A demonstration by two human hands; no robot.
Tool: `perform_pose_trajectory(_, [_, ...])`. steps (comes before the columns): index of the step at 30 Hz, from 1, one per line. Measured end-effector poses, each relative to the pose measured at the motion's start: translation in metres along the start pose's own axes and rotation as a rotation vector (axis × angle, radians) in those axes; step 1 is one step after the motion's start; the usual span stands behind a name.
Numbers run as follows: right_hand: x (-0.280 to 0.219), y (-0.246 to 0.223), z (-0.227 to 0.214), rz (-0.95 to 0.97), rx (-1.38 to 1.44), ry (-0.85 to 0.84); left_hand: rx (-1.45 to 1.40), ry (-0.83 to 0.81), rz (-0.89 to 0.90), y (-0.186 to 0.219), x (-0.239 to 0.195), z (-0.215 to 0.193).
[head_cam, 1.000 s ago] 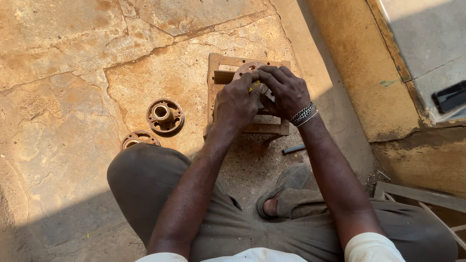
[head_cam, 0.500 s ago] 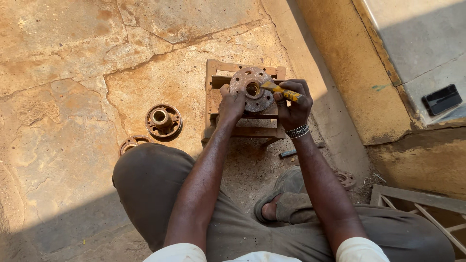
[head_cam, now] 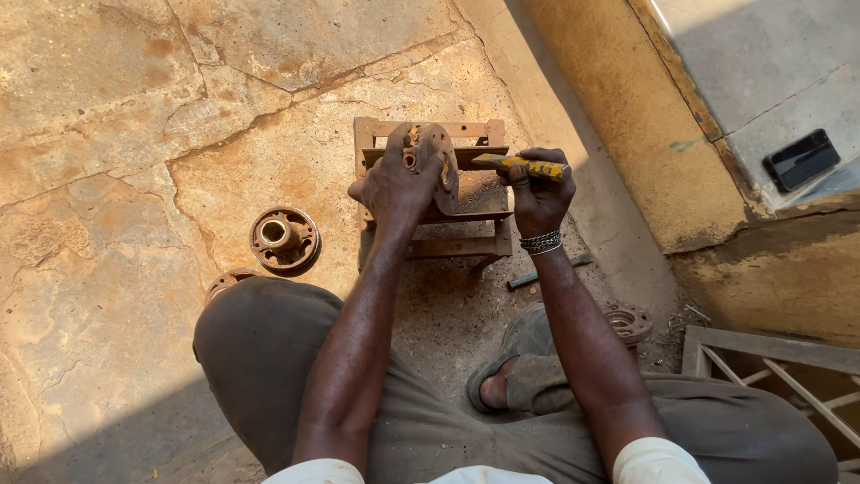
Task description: The person sits on the ground and uses a yellow-handled scraper to remove rust and debris from a circular metal part placed on a wooden stand. The person repeatedly scrapes the surface and edges of the part, occasionally rotating it to access different areas.
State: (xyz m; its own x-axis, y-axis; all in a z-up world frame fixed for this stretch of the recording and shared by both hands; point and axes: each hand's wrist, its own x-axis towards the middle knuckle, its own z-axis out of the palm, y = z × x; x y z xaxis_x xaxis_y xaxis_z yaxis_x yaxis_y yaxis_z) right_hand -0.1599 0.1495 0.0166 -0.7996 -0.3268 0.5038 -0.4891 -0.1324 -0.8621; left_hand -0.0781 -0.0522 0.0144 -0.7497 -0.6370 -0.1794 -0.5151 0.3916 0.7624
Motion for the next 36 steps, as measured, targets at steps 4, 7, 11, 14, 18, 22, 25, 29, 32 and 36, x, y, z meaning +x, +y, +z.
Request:
perform_pose_trajectory(4, [0.003,0.009,-0.001,0.096,0.075,0.035,0.120,0.051,0.143,0.012,0.010,-0.022])
perform_pose_trajectory(7, [0.002,0.018,0.000,0.180,0.163,0.006,0.077,0.067,0.174,0.011,0.014,-0.024])
perform_pose_trajectory(11, [-0.008,0.025,0.007,0.297,0.203,0.024,-0.053,0.117,0.255,-0.006,0.018,-0.014])
perform_pose_trajectory(14, [-0.018,0.026,0.013,0.426,0.188,0.053,-0.113,0.110,0.175,-0.024,0.022,-0.002])
perform_pose_trajectory(18, [-0.018,0.023,0.024,0.497,0.227,-0.026,-0.213,0.174,0.254,-0.053,0.032,0.004])
perform_pose_trajectory(22, [-0.012,0.013,0.031,0.428,0.248,-0.173,-0.252,0.160,0.304,-0.065,0.041,0.011])
perform_pose_trajectory(25, [-0.008,0.004,0.040,0.212,0.107,-0.178,-0.197,0.090,0.232,-0.062,0.043,0.015])
perform_pose_trajectory(29, [-0.003,-0.009,0.044,0.025,-0.241,-0.225,-0.099,0.188,0.317,-0.046,0.039,0.019])
perform_pose_trajectory(32, [-0.005,-0.016,0.046,-0.040,-0.357,-0.230,-0.126,0.135,0.254,-0.040,0.041,0.013])
perform_pose_trajectory(36, [-0.008,-0.022,0.042,-0.172,-0.305,-0.230,-0.180,0.114,0.196,-0.049,0.041,0.018])
